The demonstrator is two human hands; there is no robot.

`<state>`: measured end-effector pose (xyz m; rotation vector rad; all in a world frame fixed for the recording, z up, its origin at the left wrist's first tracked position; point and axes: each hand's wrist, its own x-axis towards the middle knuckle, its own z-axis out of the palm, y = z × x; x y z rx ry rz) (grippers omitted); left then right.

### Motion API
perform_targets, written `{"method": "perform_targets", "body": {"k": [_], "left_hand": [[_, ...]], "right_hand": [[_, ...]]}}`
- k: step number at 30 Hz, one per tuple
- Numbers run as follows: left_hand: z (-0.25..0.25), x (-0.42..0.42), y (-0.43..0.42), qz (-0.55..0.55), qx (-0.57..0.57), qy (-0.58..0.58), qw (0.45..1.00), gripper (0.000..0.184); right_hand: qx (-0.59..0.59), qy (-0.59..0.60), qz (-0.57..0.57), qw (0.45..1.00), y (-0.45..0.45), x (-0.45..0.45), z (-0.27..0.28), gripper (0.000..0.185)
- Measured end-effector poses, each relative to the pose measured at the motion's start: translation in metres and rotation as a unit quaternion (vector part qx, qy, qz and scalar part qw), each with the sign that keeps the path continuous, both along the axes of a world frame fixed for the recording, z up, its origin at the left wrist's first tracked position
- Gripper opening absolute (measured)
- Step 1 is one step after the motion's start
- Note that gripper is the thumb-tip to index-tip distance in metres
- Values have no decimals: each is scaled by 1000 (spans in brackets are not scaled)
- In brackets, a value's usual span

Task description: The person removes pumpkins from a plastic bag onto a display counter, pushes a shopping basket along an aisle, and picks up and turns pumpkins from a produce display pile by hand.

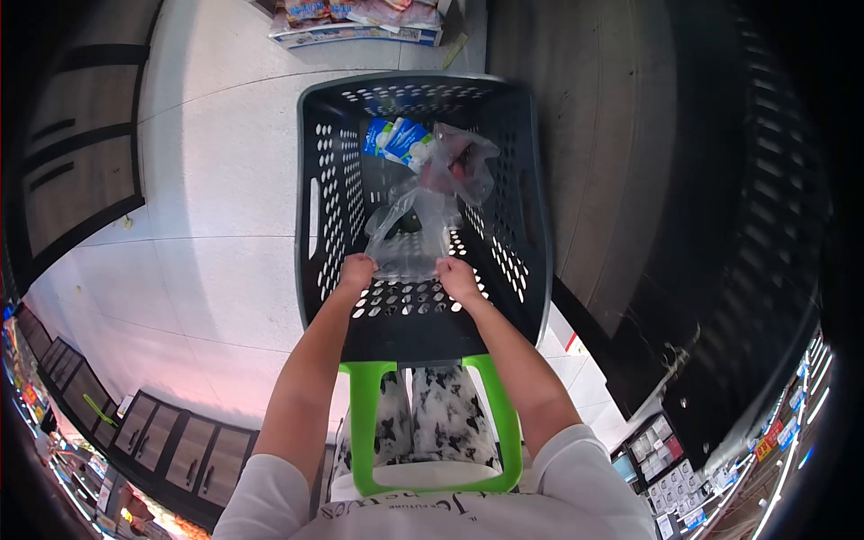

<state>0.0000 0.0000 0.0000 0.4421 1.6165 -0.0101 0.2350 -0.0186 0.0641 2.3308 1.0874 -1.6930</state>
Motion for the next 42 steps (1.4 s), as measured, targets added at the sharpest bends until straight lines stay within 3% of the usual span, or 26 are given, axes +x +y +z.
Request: {"method": "perform_targets", "body": {"k": [2, 3, 7, 10, 12, 15, 23, 29, 33, 37, 42], "left_hand": [[3, -4, 1, 10, -14, 3, 1000, 23], [29, -9, 17, 3, 62, 8, 998, 23], [108, 5, -11, -45, 164, 8, 985, 26], [208, 1, -8, 27, 205, -103, 973, 23], [276, -4, -4, 71, 234, -164, 956, 25], [365, 1, -20, 104, 340, -216, 910, 24], [541, 28, -46, 180, 475, -356, 784, 22], [632, 54, -76, 155, 541, -451, 693, 18], [664, 67, -89, 63, 551, -572, 604, 18], [716, 98, -117, -36, 548, -527, 648, 16], [735, 171, -142, -65, 581, -529, 615, 16]], "right_hand": [[-7, 24, 8, 1000, 11, 4, 4, 36], [49, 36, 18, 998, 27, 1, 27, 36], [88, 55, 20, 994, 6, 8, 122, 33], [149, 146, -61, 976, -8, -4, 195, 27], [138, 191, -82, 968, -3, -11, 275, 28], [204, 342, -97, 912, -36, -7, 331, 29], [432, 412, -150, 788, -82, -40, 479, 30], [533, 450, -133, 704, -111, -40, 551, 31], [574, 499, -103, 641, -130, -13, 596, 36], [637, 522, -94, 559, -148, 22, 630, 37], [656, 521, -87, 538, -180, 103, 656, 36]]}}
